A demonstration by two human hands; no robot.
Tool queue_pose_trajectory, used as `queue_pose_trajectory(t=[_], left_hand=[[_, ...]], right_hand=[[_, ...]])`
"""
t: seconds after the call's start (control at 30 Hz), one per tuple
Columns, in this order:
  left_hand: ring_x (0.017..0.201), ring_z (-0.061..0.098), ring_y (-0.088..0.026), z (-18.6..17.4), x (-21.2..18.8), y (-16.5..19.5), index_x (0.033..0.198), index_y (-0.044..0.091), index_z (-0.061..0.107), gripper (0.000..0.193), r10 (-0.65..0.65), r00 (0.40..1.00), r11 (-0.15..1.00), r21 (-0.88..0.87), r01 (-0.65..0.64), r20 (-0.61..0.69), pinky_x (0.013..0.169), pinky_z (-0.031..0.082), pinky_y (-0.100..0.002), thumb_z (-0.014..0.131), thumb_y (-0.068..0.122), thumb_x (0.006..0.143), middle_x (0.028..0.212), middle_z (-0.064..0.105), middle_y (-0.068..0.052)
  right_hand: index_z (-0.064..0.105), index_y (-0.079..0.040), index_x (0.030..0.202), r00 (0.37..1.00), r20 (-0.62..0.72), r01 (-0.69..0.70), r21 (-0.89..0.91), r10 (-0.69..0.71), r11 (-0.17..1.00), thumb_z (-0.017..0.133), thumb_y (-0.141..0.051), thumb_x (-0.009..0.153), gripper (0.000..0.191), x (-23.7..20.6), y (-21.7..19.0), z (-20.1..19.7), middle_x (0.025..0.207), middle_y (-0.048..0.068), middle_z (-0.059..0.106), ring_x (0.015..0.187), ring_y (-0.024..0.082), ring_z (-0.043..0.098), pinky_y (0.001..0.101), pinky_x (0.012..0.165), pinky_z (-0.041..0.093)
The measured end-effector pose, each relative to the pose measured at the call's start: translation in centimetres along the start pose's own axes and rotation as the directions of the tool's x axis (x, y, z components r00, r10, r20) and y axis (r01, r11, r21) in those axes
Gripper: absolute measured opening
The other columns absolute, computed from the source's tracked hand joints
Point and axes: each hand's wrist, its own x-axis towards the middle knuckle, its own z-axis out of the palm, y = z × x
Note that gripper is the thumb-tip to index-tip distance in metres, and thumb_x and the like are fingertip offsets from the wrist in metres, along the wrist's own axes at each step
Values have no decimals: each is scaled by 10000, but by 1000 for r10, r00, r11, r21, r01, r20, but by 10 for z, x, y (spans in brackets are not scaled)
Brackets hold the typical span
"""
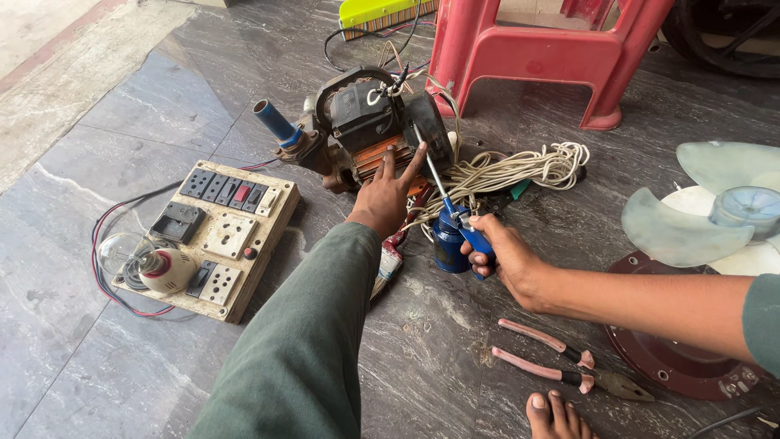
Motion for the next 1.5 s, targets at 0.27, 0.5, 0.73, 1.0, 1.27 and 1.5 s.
queue_pose_trajectory(t=[0.27, 0.5, 0.73, 1.0, 1.27, 1.5], left_hand=[[1499, 256, -463, -1, 1, 0, 1571, 404, -188, 1035, -7, 1000, 1000, 17, 7, 29, 1084, 466, -489, 625, 564, 950, 1645, 88, -332], [1497, 267, -459, 2, 2, -1, 1581, 390, -198, 1089, 3, 1000, 999, 47, -3, 6, 1107, 439, -492, 685, 418, 944, 1642, 91, -340], [1481, 288, -473, -2, -4, 1, 1576, 390, -162, 1039, 18, 1000, 1000, -7, -18, -11, 1104, 444, -523, 670, 475, 961, 1637, 113, -343], [1499, 286, -444, 4, -2, -3, 1596, 435, -127, 985, -15, 1000, 1000, 4, 15, -14, 1088, 355, -713, 639, 369, 981, 1662, 120, -289], [1497, 258, -460, -3, -2, -2, 1576, 434, -96, 938, -1, 1000, 998, -66, 1, -2, 1126, 298, -698, 614, 512, 968, 1643, 116, -300], [1485, 272, -502, 1, 0, -2, 1611, 431, -86, 895, 9, 1000, 998, -59, -11, -23, 1139, 308, -687, 574, 410, 1007, 1616, 152, -353]], right_hand=[[577, -76, 829, 1000, -3, -9, -41, 9, 999, 432, -518, 941, 478, -3, -3, 2, 577, -24, 382, 577, 134, 381, 319, 611, 354], [567, -73, 822, 1000, 9, -4, -10, 4, 1000, 438, -509, 942, 470, -4, -5, 1, 580, -23, 394, 581, 134, 382, 325, 617, 357], [573, -67, 817, 1000, 3, 13, 9, -13, 1000, 452, -490, 950, 459, 0, 0, -2, 589, -23, 404, 577, 129, 384, 311, 596, 366], [597, -48, 778, 999, -26, 29, 69, -27, 997, 475, -447, 948, 451, 11, 16, -1, 569, -17, 413, 558, 133, 399, 307, 565, 337], [603, -60, 804, 999, -32, 36, 23, -35, 999, 482, -448, 927, 424, 9, 11, 3, 568, -23, 414, 563, 133, 397, 315, 579, 344], [586, -89, 816, 998, -61, -9, 50, 12, 999, 473, -504, 938, 447, -5, 2, 6, 587, -25, 405, 571, 124, 387, 298, 603, 344]])
